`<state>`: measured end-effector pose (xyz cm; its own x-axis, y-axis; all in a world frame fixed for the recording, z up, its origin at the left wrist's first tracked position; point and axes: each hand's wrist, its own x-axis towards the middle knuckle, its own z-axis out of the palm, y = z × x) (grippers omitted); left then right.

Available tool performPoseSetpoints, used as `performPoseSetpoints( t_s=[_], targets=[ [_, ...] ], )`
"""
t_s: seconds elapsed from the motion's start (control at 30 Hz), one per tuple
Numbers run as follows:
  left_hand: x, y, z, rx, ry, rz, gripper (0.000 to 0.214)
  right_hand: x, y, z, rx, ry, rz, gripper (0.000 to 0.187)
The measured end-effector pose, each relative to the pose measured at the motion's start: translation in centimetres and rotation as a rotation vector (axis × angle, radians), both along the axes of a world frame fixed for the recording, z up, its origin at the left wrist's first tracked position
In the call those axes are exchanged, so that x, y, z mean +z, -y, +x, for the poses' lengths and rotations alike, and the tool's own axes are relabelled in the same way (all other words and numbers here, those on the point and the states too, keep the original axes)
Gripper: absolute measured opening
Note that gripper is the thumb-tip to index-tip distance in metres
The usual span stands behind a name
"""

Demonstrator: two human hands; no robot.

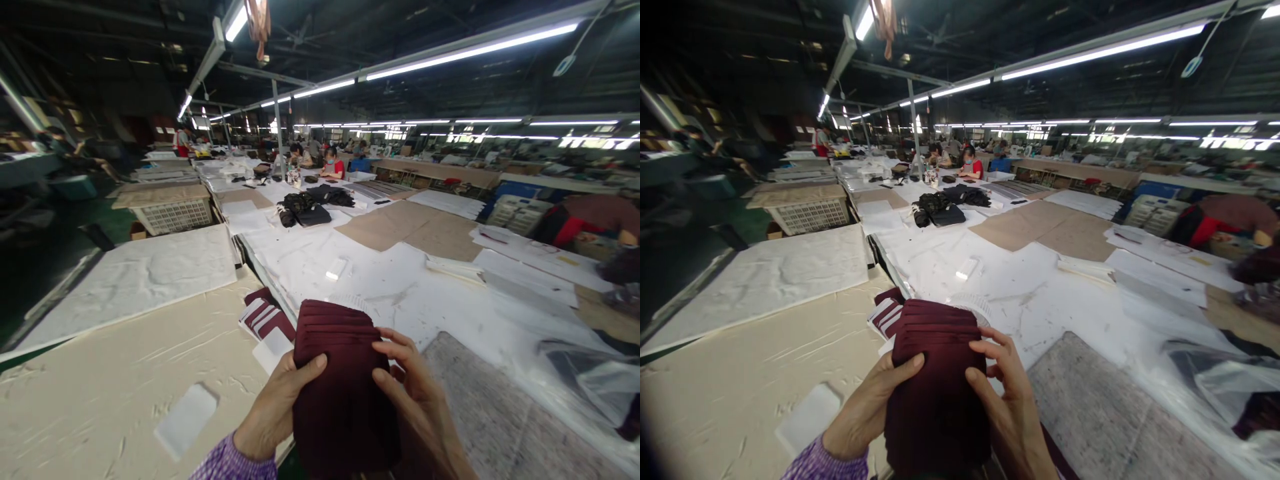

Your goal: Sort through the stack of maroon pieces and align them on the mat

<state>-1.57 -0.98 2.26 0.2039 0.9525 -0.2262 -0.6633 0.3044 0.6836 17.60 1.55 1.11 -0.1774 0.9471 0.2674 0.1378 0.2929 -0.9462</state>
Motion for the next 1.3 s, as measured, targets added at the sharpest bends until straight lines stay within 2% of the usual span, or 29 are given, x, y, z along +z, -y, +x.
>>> performPoseSetpoints(
  t_s=[0.1, 0.33, 0.4, 0.47, 0.53, 0.6, 0.67, 0.73, 0.8, 0.87, 0.9, 0.97, 1.03, 1.07, 1.17, 1.3],
  targets=[
    [0.1, 0.3, -0.2, -0.014, -0.01, 0.018, 0.033, 0.5, 0.1, -0.5, 0.011, 0.008, -0.064, 0.024],
    [0.3, 0.4, -0.6, 0.025, -0.102, 0.07, 0.029, 1.1, -0.1, -1.1, 0.077, -0.163, -0.202, 0.022],
    [0.1, 0.4, -0.9, 0.039, -0.12, 0.069, 0.029, 1.2, -0.2, -1.2, 0.069, -0.146, -0.171, 0.016],
    [0.0, 0.4, -1.0, 0.056, -0.123, 0.054, 0.028, 1.2, -0.2, -1.4, -0.034, -0.025, 0.028, 0.009],
    [0.0, 0.4, -1.0, 0.09, -0.112, 0.027, 0.026, 1.1, 0.0, -1.7, -0.213, 0.16, 0.334, 0.004],
    [0.2, 0.3, -0.9, 0.131, -0.094, -0.003, 0.026, 1.1, 0.4, -2.0, -0.354, 0.322, 0.602, 0.016],
    [0.5, 0.1, -0.7, 0.164, -0.071, -0.03, 0.026, 1.2, 0.9, -2.2, -0.416, 0.423, 0.763, 0.028],
    [0.6, 0.0, -0.5, 0.18, -0.053, -0.047, 0.027, 1.3, 1.2, -2.1, -0.404, 0.477, 0.83, 0.033],
    [0.6, -0.1, -0.4, 0.191, -0.051, -0.049, 0.027, 1.5, 1.4, -2.0, -0.242, 0.468, 0.82, 0.028],
    [0.4, 0.0, -0.4, 0.181, -0.071, -0.032, 0.025, 1.6, 1.4, -1.9, -0.038, 0.391, 0.71, 0.018],
    [0.3, 0.1, -0.4, 0.169, -0.088, -0.016, 0.024, 1.7, 1.3, -2.0, 0.002, 0.357, 0.64, 0.016],
    [0.1, 0.3, -0.3, 0.132, -0.116, 0.015, 0.023, 1.7, 1.0, -2.2, -0.076, 0.354, 0.539, 0.014],
    [-0.1, 0.5, -0.2, 0.097, -0.133, 0.036, 0.024, 1.7, 0.6, -2.6, -0.214, 0.429, 0.544, 0.012],
    [-0.1, 0.6, -0.2, 0.086, -0.141, 0.041, 0.024, 1.7, 0.4, -2.7, -0.237, 0.472, 0.561, 0.013],
    [-0.1, 0.7, -0.5, 0.068, -0.169, 0.062, 0.025, 2.1, -0.3, -2.9, -0.185, 0.529, 0.565, 0.016],
    [-0.2, 0.7, -1.1, 0.048, -0.224, 0.092, 0.025, 2.9, -0.5, -2.7, -0.052, 0.548, 0.486, 0.014]
  ],
)
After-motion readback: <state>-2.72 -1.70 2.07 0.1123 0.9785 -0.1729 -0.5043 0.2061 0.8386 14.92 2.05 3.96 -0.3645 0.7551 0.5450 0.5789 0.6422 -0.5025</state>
